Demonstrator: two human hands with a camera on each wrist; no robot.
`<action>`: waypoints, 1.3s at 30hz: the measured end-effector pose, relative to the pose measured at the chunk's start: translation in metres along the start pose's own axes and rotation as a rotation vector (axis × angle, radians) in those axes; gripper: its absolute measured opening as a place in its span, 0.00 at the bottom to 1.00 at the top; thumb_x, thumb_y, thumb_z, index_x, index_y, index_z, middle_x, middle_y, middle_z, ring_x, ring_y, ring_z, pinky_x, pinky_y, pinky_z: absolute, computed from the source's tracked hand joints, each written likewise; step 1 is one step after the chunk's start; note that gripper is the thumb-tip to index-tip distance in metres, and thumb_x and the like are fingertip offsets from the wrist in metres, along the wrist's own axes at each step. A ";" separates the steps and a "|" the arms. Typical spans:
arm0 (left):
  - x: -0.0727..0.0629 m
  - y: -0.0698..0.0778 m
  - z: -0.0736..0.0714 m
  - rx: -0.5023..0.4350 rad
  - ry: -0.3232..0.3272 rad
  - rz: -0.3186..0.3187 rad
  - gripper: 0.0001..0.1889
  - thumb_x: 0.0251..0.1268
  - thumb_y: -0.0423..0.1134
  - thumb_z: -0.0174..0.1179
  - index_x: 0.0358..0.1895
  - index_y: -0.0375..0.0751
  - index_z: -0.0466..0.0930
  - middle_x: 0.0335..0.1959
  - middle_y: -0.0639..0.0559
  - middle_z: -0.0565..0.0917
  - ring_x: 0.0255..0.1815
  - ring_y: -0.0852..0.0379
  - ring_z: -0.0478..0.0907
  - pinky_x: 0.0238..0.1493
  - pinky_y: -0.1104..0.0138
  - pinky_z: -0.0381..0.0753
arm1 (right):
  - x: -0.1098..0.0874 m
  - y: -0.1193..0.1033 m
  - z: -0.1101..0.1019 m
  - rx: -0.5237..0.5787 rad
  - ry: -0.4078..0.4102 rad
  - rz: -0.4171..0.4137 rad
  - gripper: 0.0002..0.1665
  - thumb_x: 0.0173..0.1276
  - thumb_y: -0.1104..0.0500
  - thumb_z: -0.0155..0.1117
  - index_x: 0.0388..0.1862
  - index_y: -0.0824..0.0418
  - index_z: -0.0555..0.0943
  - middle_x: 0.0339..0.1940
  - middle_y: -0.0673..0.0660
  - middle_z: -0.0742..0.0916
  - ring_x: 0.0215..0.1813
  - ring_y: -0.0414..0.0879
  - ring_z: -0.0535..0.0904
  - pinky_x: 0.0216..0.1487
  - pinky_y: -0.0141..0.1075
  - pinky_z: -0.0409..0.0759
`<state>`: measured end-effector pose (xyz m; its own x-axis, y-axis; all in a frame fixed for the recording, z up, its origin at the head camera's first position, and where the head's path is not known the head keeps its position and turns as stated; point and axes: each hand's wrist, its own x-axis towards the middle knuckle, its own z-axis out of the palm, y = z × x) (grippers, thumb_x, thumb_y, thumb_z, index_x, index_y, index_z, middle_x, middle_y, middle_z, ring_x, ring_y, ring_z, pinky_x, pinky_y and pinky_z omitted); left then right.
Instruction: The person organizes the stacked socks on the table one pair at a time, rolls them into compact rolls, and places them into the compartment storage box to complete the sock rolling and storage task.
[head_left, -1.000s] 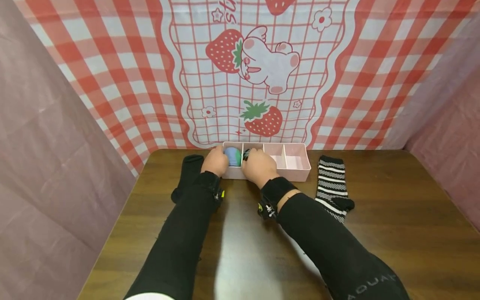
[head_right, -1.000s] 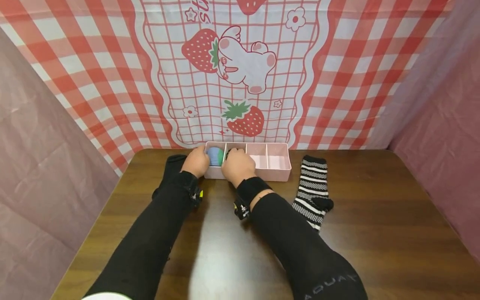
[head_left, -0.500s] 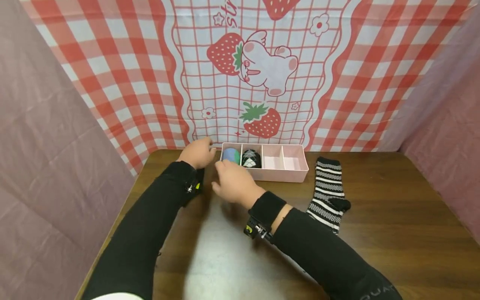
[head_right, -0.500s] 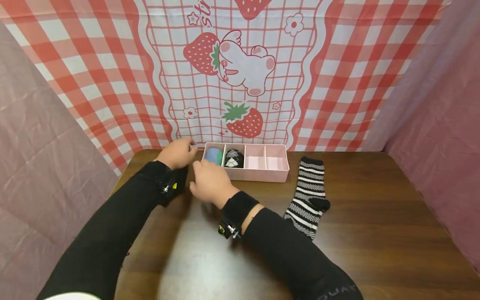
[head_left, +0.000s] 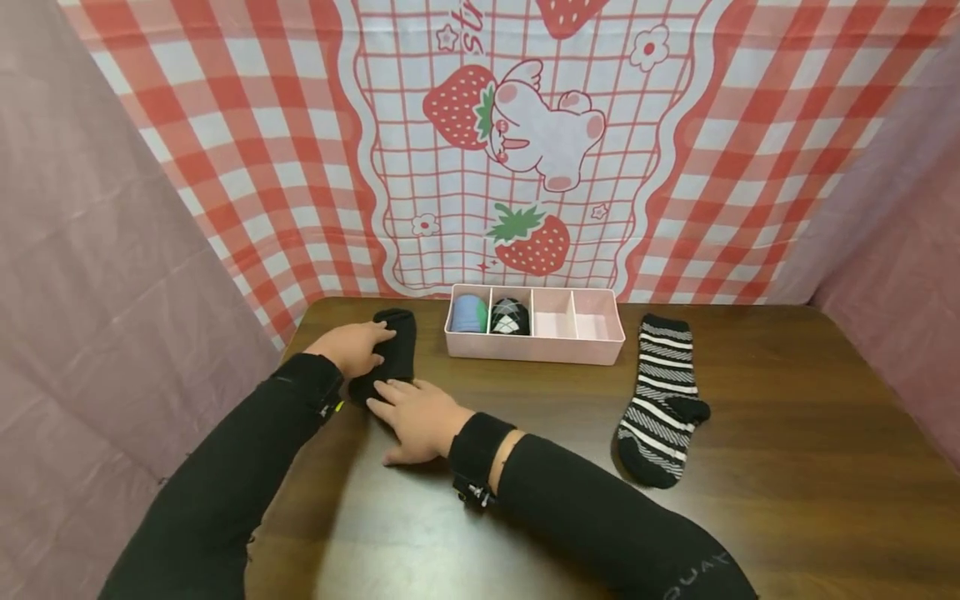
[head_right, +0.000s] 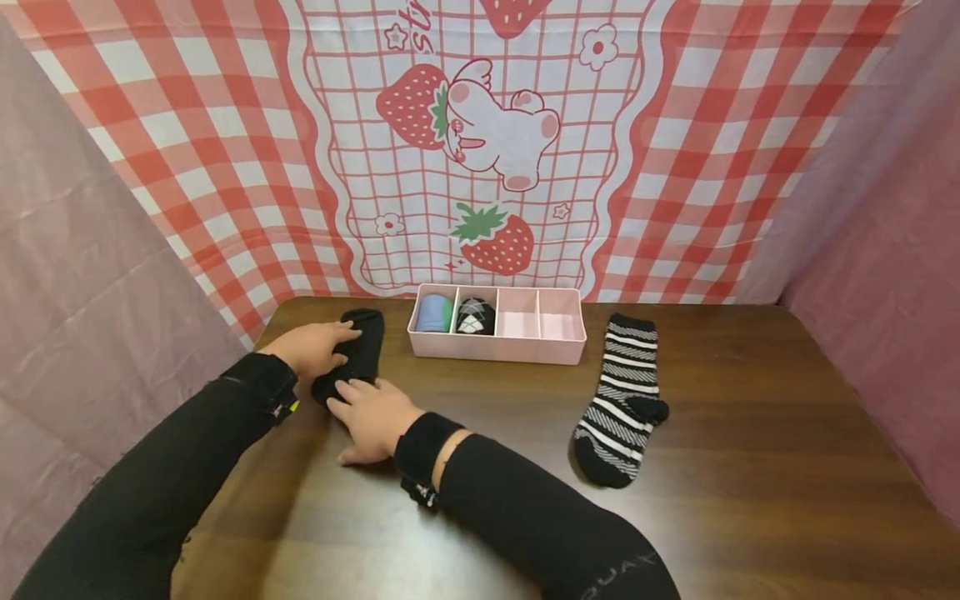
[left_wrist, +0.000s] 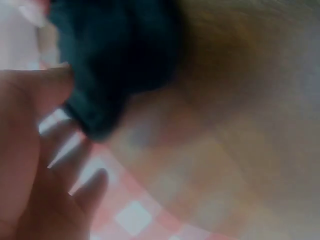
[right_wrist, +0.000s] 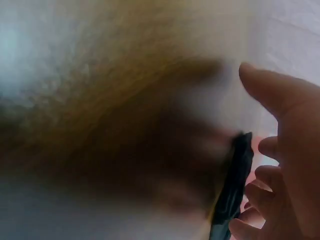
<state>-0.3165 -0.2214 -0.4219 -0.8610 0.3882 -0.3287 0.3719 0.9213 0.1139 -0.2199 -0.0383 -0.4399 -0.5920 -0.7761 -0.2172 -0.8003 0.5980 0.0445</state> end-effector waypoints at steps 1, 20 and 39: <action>0.000 -0.002 0.003 0.002 -0.004 0.006 0.32 0.77 0.39 0.60 0.80 0.44 0.63 0.81 0.38 0.58 0.79 0.35 0.57 0.73 0.42 0.61 | 0.002 -0.002 0.001 -0.010 -0.007 0.006 0.54 0.68 0.23 0.56 0.85 0.47 0.58 0.85 0.52 0.58 0.84 0.47 0.50 0.79 0.48 0.55; 0.003 0.011 0.009 -0.021 -0.068 -0.017 0.33 0.75 0.33 0.60 0.80 0.42 0.63 0.82 0.41 0.57 0.79 0.37 0.56 0.74 0.44 0.62 | 0.012 0.001 0.007 0.071 -0.006 0.099 0.57 0.62 0.16 0.53 0.79 0.50 0.68 0.80 0.55 0.67 0.82 0.56 0.55 0.78 0.58 0.50; -0.019 0.043 0.028 -0.010 -0.033 0.067 0.32 0.75 0.34 0.61 0.79 0.40 0.65 0.80 0.39 0.61 0.79 0.41 0.59 0.74 0.48 0.64 | -0.034 0.015 0.009 0.329 0.023 0.034 0.44 0.70 0.29 0.60 0.75 0.52 0.74 0.75 0.50 0.75 0.77 0.47 0.66 0.76 0.53 0.59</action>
<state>-0.2751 -0.1900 -0.4370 -0.8225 0.4477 -0.3507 0.4244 0.8937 0.1456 -0.2108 -0.0017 -0.4408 -0.6230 -0.7566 -0.1985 -0.7083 0.6534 -0.2672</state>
